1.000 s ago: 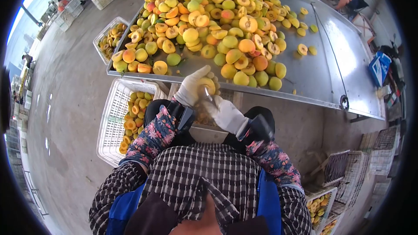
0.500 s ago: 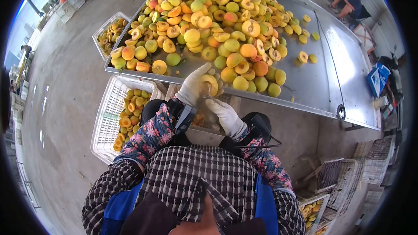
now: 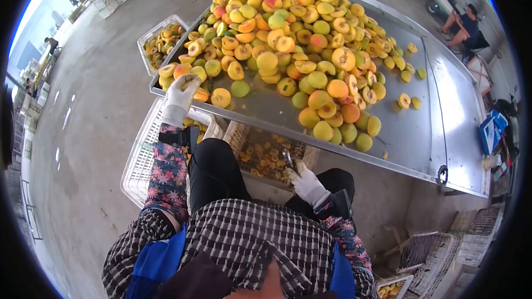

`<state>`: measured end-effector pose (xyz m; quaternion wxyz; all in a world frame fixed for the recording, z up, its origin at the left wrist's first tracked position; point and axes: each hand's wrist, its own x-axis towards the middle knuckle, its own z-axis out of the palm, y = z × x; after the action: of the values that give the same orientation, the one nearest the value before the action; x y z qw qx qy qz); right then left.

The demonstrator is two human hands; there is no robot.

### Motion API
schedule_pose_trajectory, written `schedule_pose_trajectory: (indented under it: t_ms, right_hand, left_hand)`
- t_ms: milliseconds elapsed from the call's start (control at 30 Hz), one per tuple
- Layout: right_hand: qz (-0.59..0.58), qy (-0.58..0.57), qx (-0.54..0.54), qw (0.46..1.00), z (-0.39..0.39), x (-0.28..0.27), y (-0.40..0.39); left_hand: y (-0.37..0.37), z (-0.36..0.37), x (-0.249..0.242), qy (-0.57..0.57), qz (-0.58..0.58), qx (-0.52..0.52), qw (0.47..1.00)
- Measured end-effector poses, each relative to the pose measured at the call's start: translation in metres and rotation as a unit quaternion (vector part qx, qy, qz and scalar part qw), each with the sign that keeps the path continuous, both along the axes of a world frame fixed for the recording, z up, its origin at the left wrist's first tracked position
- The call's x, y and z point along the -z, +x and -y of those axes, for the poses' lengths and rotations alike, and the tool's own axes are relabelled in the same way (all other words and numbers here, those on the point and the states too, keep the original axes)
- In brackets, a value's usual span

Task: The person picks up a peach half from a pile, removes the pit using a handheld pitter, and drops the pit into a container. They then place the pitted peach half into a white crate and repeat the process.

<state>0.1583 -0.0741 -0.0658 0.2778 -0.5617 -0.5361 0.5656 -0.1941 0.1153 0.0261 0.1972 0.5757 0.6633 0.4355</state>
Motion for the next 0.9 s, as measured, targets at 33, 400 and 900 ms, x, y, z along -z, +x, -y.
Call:
schedule_pose_trajectory:
  t_ms: [33, 400, 900]
  right_hand:
    - [0.026, -0.016, -0.008, 1.0, 0.001, 0.006, 0.001]
    - [0.007, -0.108, -0.038, 0.993, -0.005, -0.012, -0.023]
    - [0.213, 0.503, -0.011, 0.837, -0.037, -0.1, -0.036]
  left_hand:
    - [-0.007, -0.002, -0.001, 0.007, -0.2, -0.034, 0.979]
    - [0.098, -0.049, 0.036, -0.157, -0.389, 0.168, 0.892]
    - [0.128, 0.05, -0.012, -0.19, 0.69, 0.32, 0.62]
